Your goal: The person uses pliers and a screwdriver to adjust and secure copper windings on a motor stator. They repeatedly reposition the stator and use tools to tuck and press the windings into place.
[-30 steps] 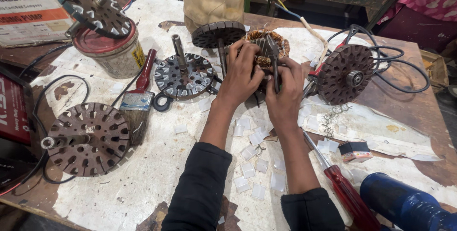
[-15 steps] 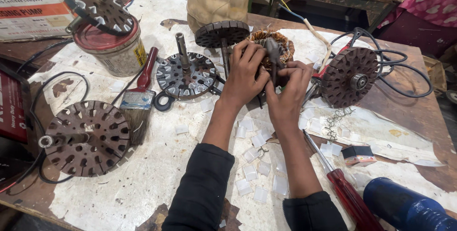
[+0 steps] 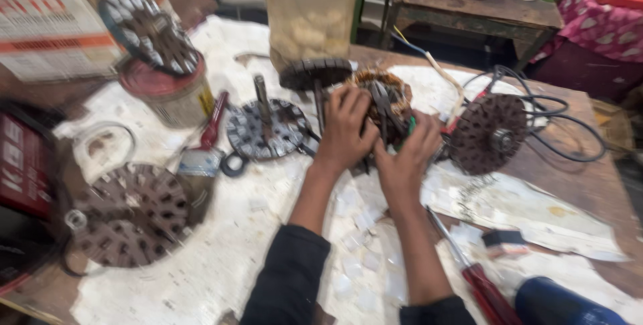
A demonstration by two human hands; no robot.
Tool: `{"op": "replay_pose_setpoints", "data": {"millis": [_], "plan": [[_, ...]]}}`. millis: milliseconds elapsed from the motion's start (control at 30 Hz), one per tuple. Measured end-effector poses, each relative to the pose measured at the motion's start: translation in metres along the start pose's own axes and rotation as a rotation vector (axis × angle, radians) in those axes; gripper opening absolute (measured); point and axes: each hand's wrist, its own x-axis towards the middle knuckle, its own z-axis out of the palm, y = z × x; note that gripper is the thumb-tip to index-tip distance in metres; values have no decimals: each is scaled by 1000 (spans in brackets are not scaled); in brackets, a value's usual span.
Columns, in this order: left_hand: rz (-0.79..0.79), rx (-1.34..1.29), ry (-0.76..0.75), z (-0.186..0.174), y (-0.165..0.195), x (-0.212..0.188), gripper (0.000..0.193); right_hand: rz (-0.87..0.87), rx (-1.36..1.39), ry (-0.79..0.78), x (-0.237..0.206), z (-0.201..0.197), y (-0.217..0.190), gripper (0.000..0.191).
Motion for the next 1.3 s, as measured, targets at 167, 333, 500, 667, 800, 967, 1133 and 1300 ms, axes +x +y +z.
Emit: {"op": "replay_pose_setpoints", "data": {"millis": [167,333,500,667,800,967,1133,1300], "plan": [[8,-19,-17,-2,-1,-2,46,36,87,-46,-7,7,11,69],[-10,-42,-1,-4,3,0,44,106,151,-74,-7,6,10,68],[-35,-45,-20,-5,5,2,40,97,125,-67,-5,5,8,68],[-24,-37,-3,-2,4,2,43,116,108,-87,-4,6,8,70],[-24,-54,10,1,4,2,43,162,151,-98,-2,5,7,69],[2,-45,3,-1,0,2,37,127,155,-70,-2,6,7,69],[16,-11,-8,1,1,2,41,100,176,-51,-3,6,11,67],[15,8,24,7,2,3,45,93,179,-69,-2,5,15,68]]}}
